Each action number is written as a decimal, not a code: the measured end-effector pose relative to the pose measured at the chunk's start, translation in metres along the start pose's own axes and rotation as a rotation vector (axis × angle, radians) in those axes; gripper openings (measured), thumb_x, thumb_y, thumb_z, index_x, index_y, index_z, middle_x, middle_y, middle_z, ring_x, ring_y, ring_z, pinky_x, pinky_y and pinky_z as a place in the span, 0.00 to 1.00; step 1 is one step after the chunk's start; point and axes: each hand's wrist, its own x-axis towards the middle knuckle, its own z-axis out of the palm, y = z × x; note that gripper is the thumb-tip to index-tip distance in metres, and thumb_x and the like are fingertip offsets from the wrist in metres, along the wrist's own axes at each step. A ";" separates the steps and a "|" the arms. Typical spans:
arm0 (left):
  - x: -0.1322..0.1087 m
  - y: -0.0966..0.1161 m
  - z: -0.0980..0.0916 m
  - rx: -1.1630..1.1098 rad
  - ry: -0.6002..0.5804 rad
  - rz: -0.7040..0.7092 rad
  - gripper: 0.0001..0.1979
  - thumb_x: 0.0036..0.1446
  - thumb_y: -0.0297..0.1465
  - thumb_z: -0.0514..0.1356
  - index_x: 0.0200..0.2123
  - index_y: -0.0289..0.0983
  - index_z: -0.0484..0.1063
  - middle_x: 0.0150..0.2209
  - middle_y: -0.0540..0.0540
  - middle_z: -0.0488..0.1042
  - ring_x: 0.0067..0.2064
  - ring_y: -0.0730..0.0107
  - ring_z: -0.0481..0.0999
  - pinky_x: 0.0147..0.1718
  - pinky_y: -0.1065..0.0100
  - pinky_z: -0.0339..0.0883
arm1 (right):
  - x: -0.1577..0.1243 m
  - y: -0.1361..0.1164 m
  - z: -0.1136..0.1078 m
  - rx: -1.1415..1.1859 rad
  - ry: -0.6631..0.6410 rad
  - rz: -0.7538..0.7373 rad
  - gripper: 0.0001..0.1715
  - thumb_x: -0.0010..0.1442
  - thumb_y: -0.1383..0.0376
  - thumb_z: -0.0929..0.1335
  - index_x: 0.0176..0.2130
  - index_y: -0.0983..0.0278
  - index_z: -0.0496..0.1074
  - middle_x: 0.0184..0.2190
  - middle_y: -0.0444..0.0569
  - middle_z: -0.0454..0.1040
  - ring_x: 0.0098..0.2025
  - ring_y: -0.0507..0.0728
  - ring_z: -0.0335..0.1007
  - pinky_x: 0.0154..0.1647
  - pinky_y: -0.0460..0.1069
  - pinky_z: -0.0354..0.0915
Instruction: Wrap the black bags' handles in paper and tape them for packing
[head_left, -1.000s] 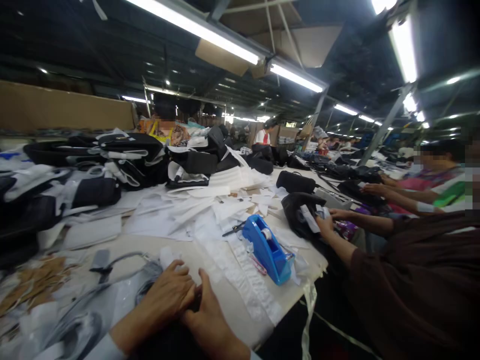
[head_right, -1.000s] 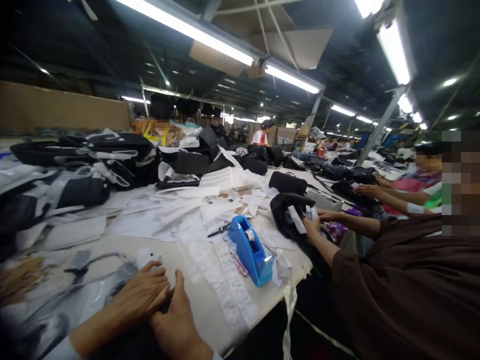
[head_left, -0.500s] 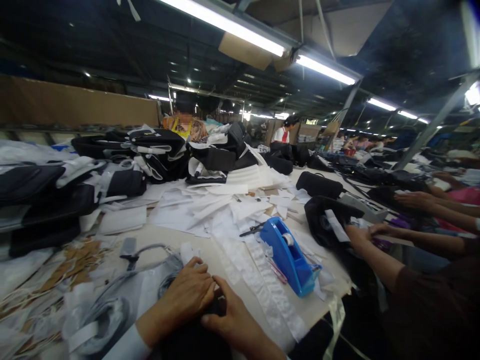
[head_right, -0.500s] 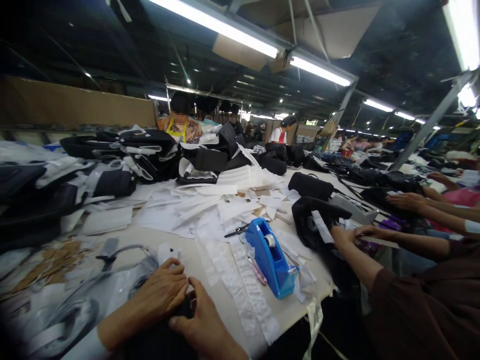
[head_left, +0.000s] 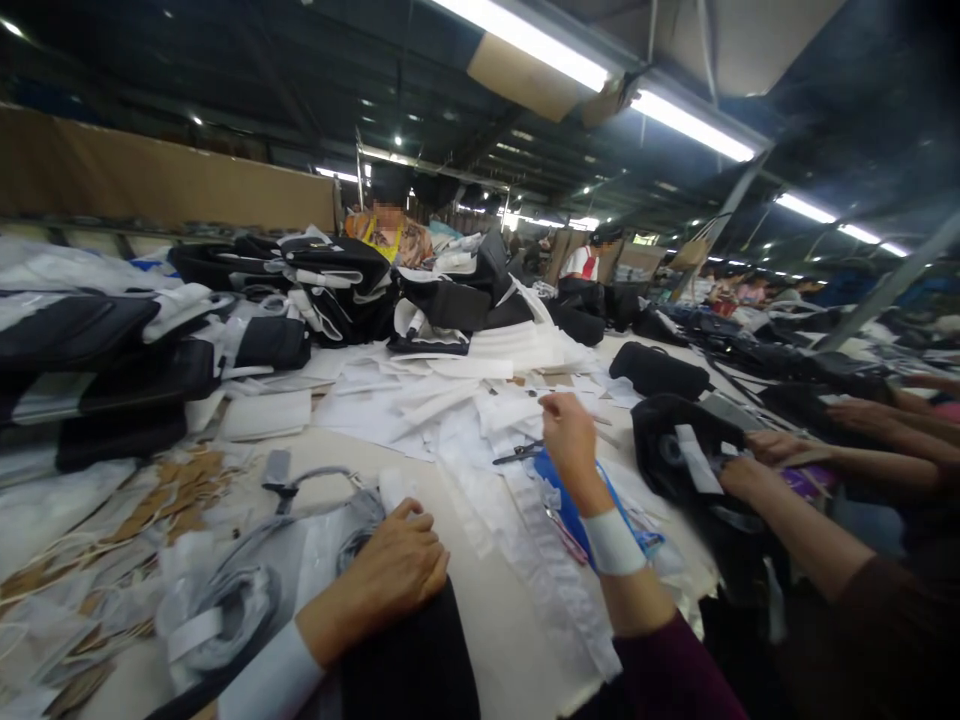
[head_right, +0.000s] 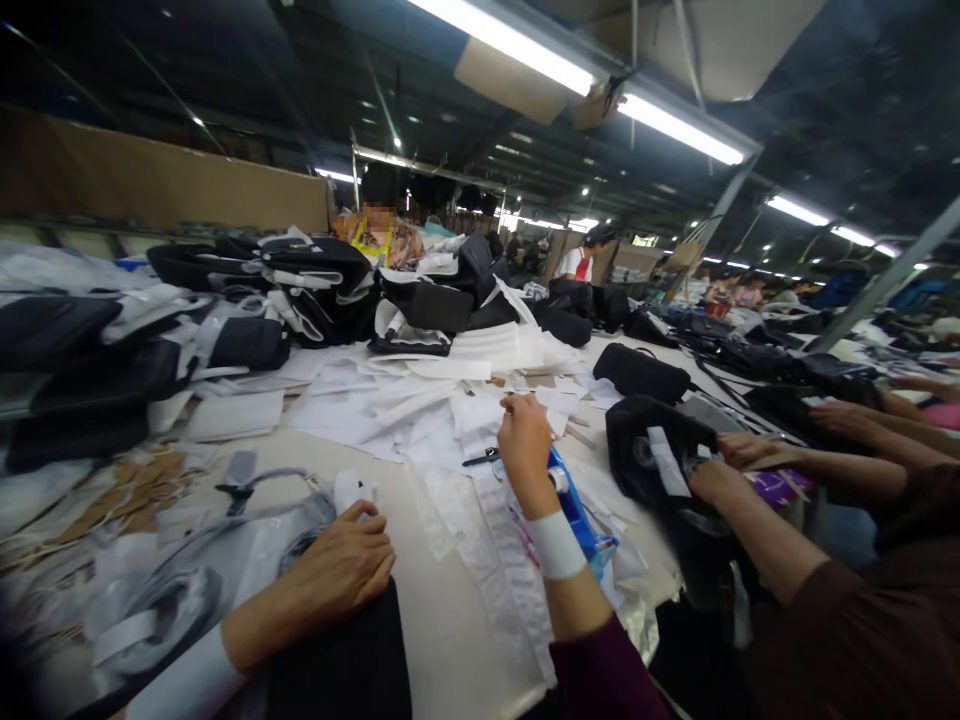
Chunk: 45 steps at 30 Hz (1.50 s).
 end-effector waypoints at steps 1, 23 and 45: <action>0.000 0.000 0.000 -0.003 0.011 0.000 0.16 0.59 0.26 0.53 0.19 0.37 0.62 0.19 0.52 0.67 0.27 0.70 0.61 0.46 0.59 0.55 | 0.013 0.000 0.017 -0.065 -0.065 0.003 0.18 0.59 0.77 0.61 0.47 0.69 0.71 0.47 0.58 0.70 0.50 0.60 0.64 0.50 0.51 0.59; 0.003 -0.002 -0.001 0.003 0.067 0.076 0.19 0.62 0.24 0.49 0.19 0.38 0.65 0.19 0.53 0.67 0.27 0.71 0.64 0.43 0.60 0.55 | 0.008 -0.016 0.035 0.174 -0.315 -0.059 0.47 0.50 0.80 0.57 0.68 0.70 0.48 0.62 0.56 0.61 0.60 0.55 0.59 0.59 0.48 0.57; 0.019 0.009 -0.030 -0.044 -0.107 0.074 0.14 0.63 0.25 0.48 0.29 0.37 0.69 0.27 0.51 0.74 0.31 0.71 0.70 0.46 0.60 0.60 | -0.159 0.018 0.007 1.025 -0.641 0.241 0.42 0.44 0.76 0.62 0.59 0.62 0.67 0.49 0.46 0.74 0.49 0.57 0.69 0.56 0.51 0.61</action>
